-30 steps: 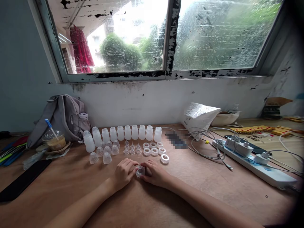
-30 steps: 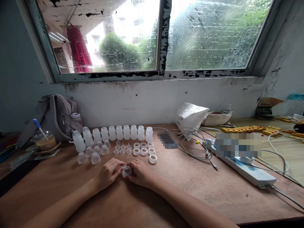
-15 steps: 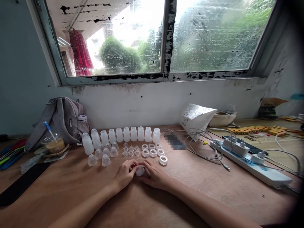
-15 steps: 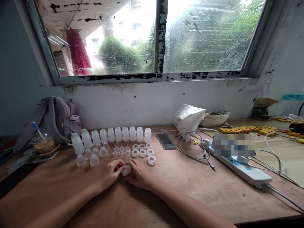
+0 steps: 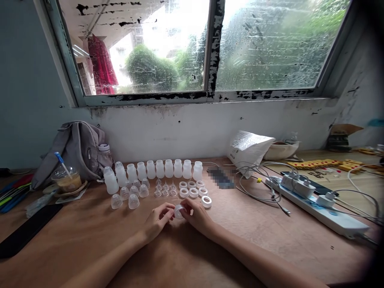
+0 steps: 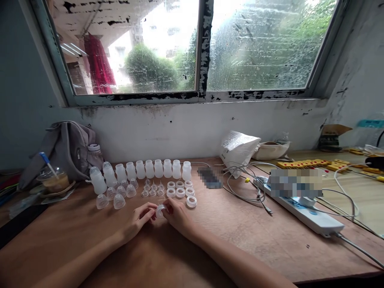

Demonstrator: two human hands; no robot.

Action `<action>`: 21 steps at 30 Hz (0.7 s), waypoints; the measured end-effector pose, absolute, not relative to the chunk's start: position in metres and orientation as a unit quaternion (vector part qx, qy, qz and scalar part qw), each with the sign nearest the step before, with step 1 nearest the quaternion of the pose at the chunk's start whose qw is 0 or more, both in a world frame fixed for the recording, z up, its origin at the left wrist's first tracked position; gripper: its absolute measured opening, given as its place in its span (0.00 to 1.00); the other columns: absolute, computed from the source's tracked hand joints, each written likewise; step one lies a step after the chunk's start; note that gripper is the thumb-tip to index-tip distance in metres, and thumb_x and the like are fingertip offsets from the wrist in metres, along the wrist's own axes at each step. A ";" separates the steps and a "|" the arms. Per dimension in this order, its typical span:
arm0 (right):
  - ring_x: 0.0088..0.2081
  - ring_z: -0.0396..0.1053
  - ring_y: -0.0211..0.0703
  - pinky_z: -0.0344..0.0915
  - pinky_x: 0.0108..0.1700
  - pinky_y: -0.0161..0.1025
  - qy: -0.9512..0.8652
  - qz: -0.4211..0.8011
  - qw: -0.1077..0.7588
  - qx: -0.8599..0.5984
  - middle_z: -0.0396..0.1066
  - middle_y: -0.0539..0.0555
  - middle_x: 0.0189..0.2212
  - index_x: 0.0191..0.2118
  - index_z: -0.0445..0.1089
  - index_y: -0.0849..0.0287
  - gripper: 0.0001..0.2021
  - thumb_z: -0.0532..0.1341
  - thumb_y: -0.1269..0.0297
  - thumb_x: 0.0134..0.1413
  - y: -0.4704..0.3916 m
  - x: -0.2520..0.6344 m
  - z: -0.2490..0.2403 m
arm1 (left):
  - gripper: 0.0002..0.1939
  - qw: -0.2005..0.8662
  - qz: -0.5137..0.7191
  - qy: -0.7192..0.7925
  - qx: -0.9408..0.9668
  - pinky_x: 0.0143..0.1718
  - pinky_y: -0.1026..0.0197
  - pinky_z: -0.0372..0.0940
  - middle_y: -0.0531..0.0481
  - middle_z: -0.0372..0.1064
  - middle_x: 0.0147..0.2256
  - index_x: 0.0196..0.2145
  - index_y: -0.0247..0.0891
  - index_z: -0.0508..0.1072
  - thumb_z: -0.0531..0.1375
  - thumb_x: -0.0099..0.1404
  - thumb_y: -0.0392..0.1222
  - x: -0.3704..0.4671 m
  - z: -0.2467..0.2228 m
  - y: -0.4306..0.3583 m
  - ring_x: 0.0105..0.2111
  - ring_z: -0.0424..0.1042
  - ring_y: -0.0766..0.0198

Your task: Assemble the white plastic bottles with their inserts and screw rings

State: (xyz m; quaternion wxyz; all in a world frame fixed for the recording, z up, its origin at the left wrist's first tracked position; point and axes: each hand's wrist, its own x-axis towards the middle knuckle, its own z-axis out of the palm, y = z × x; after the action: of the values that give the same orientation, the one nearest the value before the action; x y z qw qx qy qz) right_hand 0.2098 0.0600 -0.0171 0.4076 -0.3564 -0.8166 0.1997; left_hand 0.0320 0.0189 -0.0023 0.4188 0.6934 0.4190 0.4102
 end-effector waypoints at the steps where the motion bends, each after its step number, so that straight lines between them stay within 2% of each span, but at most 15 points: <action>1: 0.23 0.59 0.35 0.56 0.25 0.32 -0.814 0.200 0.410 -0.359 0.61 0.47 0.20 0.28 0.60 0.57 0.04 0.54 0.73 0.44 0.062 0.210 -0.018 | 0.15 0.422 0.400 0.410 0.703 0.33 0.63 0.63 0.49 0.67 0.32 0.39 0.37 0.67 0.50 0.62 0.49 0.032 0.000 0.017 0.33 0.67 0.64; 6: 0.21 0.54 0.33 0.51 0.23 0.29 -0.809 0.205 0.411 -0.366 0.55 0.44 0.19 0.27 0.57 0.58 0.09 0.53 0.77 0.37 0.067 0.212 -0.021 | 0.13 0.443 0.387 0.379 0.714 0.40 0.61 0.61 0.47 0.66 0.41 0.42 0.38 0.65 0.52 0.61 0.44 0.033 0.005 0.014 0.41 0.65 0.61; 10: 0.20 0.52 0.33 0.49 0.23 0.29 -0.811 0.212 0.391 -0.380 0.53 0.43 0.18 0.30 0.55 0.57 0.10 0.53 0.76 0.37 0.068 0.210 -0.021 | 0.13 0.494 0.383 0.357 0.694 0.44 0.58 0.59 0.48 0.67 0.40 0.43 0.38 0.64 0.53 0.58 0.38 0.032 -0.003 0.018 0.42 0.65 0.61; 16: 0.20 0.52 0.33 0.48 0.23 0.30 -0.815 0.216 0.372 -0.387 0.54 0.43 0.18 0.33 0.54 0.56 0.12 0.52 0.75 0.37 0.070 0.207 -0.020 | 0.20 0.498 0.385 0.360 0.688 0.43 0.58 0.60 0.49 0.67 0.38 0.43 0.37 0.65 0.53 0.51 0.30 0.029 -0.011 0.025 0.39 0.65 0.62; 21: 0.21 0.52 0.33 0.47 0.23 0.29 -0.814 0.221 0.368 -0.391 0.55 0.43 0.19 0.32 0.54 0.56 0.13 0.51 0.77 0.35 0.072 0.207 -0.023 | 0.22 0.476 0.367 0.361 0.713 0.41 0.60 0.61 0.48 0.67 0.39 0.44 0.38 0.65 0.52 0.49 0.29 0.030 -0.012 0.023 0.40 0.65 0.62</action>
State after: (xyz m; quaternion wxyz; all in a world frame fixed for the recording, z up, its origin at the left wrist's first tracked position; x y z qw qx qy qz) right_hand 0.2067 0.0715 -0.0233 0.3678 -0.3908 -0.8142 0.2214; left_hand 0.0304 0.0231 -0.0116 0.4756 0.7132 0.3609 0.3673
